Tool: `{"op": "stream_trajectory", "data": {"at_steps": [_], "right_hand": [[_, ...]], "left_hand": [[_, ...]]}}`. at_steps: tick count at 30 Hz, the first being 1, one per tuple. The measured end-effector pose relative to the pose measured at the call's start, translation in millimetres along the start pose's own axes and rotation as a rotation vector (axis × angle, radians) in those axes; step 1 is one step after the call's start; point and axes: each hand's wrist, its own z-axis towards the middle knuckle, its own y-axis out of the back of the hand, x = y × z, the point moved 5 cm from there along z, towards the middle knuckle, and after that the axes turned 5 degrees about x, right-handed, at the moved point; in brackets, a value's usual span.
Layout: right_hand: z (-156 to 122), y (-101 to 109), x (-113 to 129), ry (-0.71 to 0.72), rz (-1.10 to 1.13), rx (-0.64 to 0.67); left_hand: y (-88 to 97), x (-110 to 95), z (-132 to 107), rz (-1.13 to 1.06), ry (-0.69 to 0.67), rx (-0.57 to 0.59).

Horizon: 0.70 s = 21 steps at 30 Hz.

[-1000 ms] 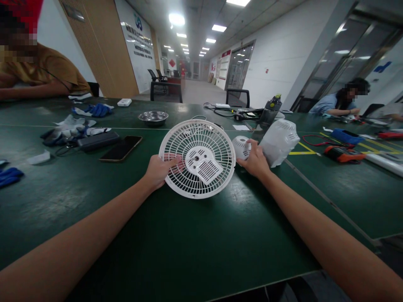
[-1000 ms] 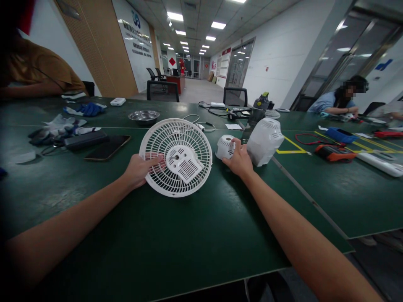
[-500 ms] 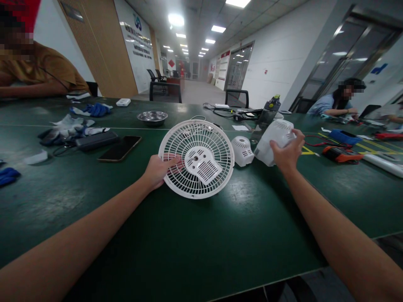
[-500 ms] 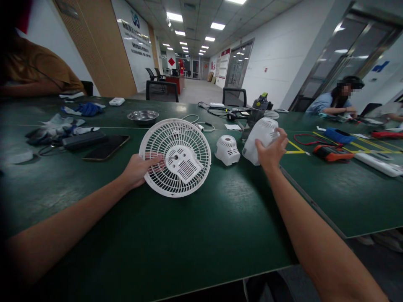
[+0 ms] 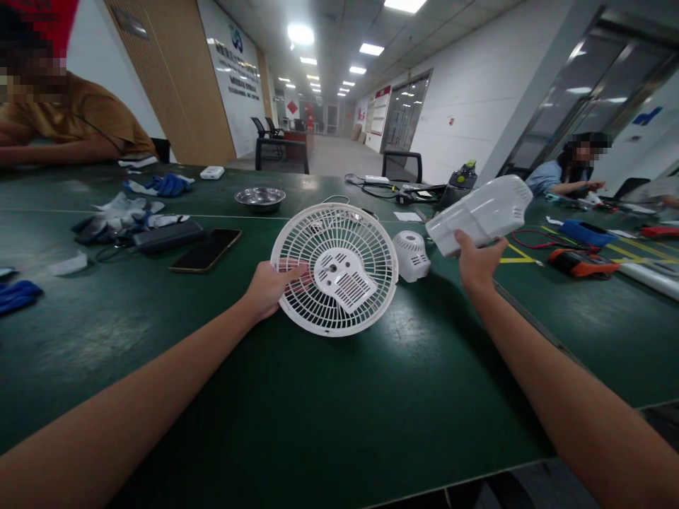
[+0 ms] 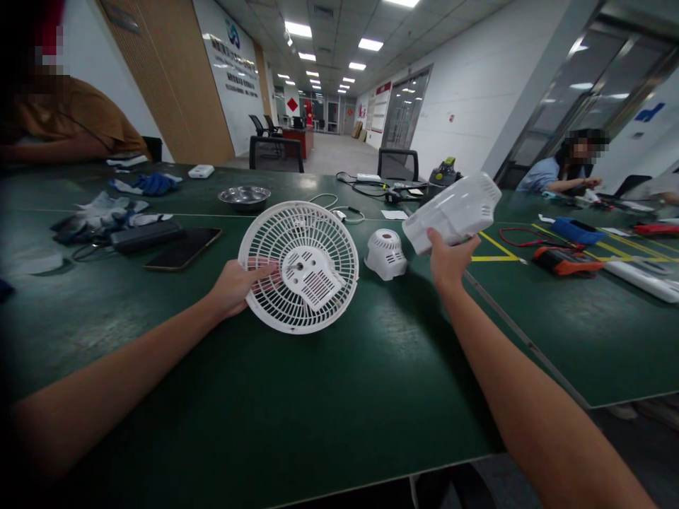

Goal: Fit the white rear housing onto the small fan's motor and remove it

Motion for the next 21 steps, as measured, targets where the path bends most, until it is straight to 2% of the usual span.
{"op": "stream_trajectory", "data": {"at_steps": [3, 6, 9, 12, 15, 21], "right_hand": [[-15, -2, 28, 0.068, 0.030, -0.028], [-34, -12, 50, 0.106, 0.018, 0.076], [-50, -24, 56, 0.070, -0.033, 0.193], [-55, -30, 55, 0.045, -0.048, 0.220], [-48, -27, 49, 0.036, -0.050, 0.194], [-6, 10, 13, 0.009, -0.162, 0.011]], "left_hand": [[-1.7, -2, -1, -0.004, -0.021, -0.010], [-2.4, -2, -2, -0.002, -0.038, 0.005], [-1.5, -2, -2, 0.003, -0.023, 0.002], [-1.3, -3, -2, 0.002, -0.019, -0.003], [-1.8, -4, -3, 0.001, -0.010, -0.005], [-0.3, -2, -2, 0.000, -0.016, -0.012]]}}
